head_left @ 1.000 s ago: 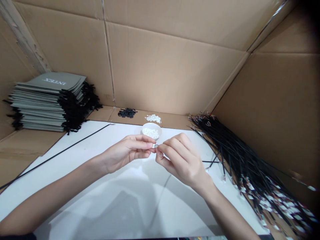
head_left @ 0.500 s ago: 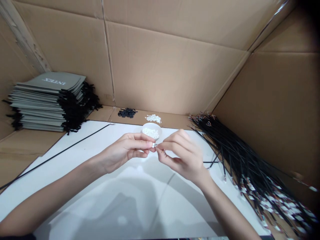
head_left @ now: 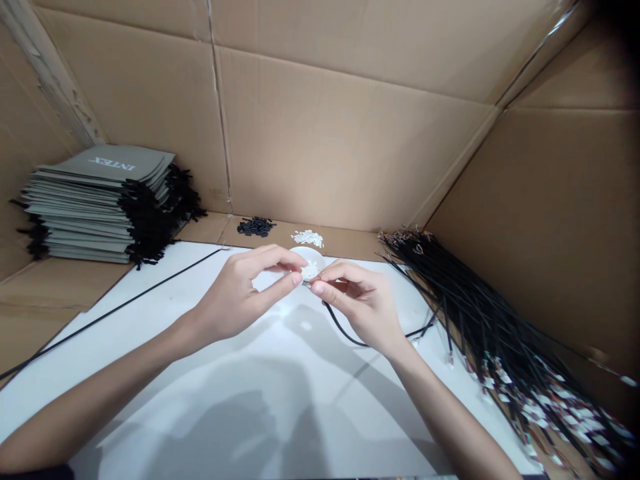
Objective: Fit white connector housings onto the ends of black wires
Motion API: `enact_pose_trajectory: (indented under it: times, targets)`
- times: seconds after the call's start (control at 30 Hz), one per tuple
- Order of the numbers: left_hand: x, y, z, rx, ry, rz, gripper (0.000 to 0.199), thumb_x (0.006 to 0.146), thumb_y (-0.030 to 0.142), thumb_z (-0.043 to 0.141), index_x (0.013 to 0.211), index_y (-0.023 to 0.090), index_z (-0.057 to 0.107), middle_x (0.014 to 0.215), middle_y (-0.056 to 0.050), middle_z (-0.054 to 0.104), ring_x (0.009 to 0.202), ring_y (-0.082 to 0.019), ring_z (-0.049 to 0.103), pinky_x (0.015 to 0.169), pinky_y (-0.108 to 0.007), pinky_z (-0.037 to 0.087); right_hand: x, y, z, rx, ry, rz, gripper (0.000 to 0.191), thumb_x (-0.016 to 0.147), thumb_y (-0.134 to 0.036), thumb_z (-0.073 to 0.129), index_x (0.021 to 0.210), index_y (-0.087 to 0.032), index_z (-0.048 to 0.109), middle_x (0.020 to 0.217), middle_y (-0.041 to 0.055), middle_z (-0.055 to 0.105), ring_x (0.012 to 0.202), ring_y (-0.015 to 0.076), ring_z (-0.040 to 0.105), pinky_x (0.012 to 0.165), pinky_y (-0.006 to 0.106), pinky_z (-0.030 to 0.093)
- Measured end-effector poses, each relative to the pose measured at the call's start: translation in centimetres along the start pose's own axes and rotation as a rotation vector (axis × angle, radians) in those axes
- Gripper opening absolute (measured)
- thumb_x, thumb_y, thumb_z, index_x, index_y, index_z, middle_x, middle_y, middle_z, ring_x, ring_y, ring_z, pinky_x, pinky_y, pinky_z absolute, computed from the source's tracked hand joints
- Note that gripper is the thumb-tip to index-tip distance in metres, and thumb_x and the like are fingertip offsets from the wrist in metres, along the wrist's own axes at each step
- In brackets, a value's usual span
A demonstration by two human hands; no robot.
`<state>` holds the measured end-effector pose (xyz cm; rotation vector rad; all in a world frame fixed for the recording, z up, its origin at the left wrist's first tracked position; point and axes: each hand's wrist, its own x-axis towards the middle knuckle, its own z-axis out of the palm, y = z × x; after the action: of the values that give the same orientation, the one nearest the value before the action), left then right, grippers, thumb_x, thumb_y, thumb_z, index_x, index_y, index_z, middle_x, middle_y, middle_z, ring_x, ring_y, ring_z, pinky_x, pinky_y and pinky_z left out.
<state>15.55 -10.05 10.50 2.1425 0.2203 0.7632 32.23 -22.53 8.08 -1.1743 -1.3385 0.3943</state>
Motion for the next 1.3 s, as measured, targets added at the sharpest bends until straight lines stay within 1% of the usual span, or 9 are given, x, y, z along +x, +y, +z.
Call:
enact_pose_trajectory:
  times: [0.1,0.17,0.33,0.43,0.53,0.67,0.8,1.0,1.3]
  targets:
    - [-0.1,-0.1,-0.1,0.188,0.059,0.228,0.015,0.094,0.022,0.062,0.107,0.022,0.068,0.106,-0.004,0.070,0.100,-0.019,0.064,0.091,-0.030,0.047,0.0,0.0,0.1,-0.022,-0.015,0.030,0.014,0.087,-0.030,0.074,0.079,-0.019,0.070,0.076,0.0024,0.067,0.071,0.0147,0.060,0.060,0.026,0.050]
    - [-0.1,-0.1,-0.1,0.232,0.077,0.299,0.014,0.093,0.020,0.063,0.105,0.022,0.069,0.106,-0.005,0.070,0.100,-0.020,0.064,0.091,-0.030,0.047,-0.1,0.0,0.2,-0.041,-0.024,0.039,0.015,0.087,-0.031,0.074,0.079,-0.019,0.070,0.076,0.0025,0.067,0.071,0.0147,0.060,0.060,0.026,0.050]
    - [-0.1,0.2,0.0,0.251,0.091,0.327,0.005,0.091,0.019,0.065,0.093,0.020,0.069,0.104,-0.005,0.069,0.097,-0.018,0.064,0.089,-0.029,0.047,-0.3,-0.1,0.4,-0.070,-0.064,0.040,0.012,0.088,-0.028,0.073,0.081,-0.019,0.070,0.078,0.0021,0.067,0.070,0.0135,0.060,0.061,0.026,0.050]
    - [-0.1,0.2,0.1,0.281,0.083,0.327,0.006,0.091,0.017,0.065,0.088,0.020,0.068,0.103,-0.004,0.069,0.094,-0.018,0.062,0.088,-0.029,0.046,-0.3,-0.1,0.5,-0.049,-0.070,0.057,0.010,0.087,-0.026,0.073,0.081,-0.019,0.070,0.077,0.0010,0.066,0.070,0.0127,0.059,0.062,0.025,0.050]
    - [-0.1,0.1,0.0,0.270,0.069,0.264,0.007,0.093,0.019,0.063,0.087,0.020,0.067,0.101,-0.003,0.069,0.095,-0.017,0.061,0.088,-0.029,0.044,-0.1,0.0,0.6,0.033,-0.060,0.102,0.014,0.084,-0.029,0.076,0.079,-0.019,0.070,0.075,0.0008,0.065,0.069,0.0129,0.058,0.061,0.026,0.047]
    - [0.0,0.1,-0.1,0.143,-0.010,0.141,0.011,0.097,0.024,0.059,0.089,0.021,0.066,0.102,-0.001,0.067,0.097,-0.015,0.061,0.088,-0.025,0.043,0.1,0.0,0.5,0.172,-0.054,0.167,0.019,0.082,-0.034,0.079,0.076,-0.019,0.068,0.072,-0.0002,0.062,0.065,0.0124,0.051,0.059,0.027,0.042]
    - [0.2,0.1,-0.3,0.038,-0.064,0.054,0.013,0.098,0.029,0.058,0.090,0.022,0.066,0.103,0.000,0.067,0.099,-0.014,0.061,0.088,-0.023,0.043,0.1,0.2,0.6,0.238,-0.037,0.186,0.016,0.084,-0.031,0.076,0.076,-0.019,0.068,0.072,-0.0008,0.060,0.066,0.0121,0.049,0.060,0.026,0.040]
    - [0.3,0.0,-1.4,-0.076,-0.232,-0.141,0.019,0.098,0.039,0.058,0.092,0.025,0.070,0.096,0.003,0.070,0.091,-0.014,0.062,0.079,-0.024,0.043,0.0,0.4,0.6,0.209,0.000,0.152,0.013,0.086,-0.021,0.072,0.075,-0.019,0.067,0.071,-0.0017,0.060,0.066,0.0115,0.049,0.062,0.025,0.039]
    - [1.0,-1.0,-1.8,-0.320,-0.362,-0.270,0.018,0.090,0.037,0.069,0.085,0.020,0.072,0.084,0.001,0.067,0.080,-0.012,0.057,0.074,-0.023,0.045,-0.4,0.3,0.8,0.146,0.009,0.004,0.010,0.085,-0.014,0.072,0.080,-0.022,0.070,0.076,-0.0011,0.067,0.072,0.0127,0.057,0.066,0.026,0.045]
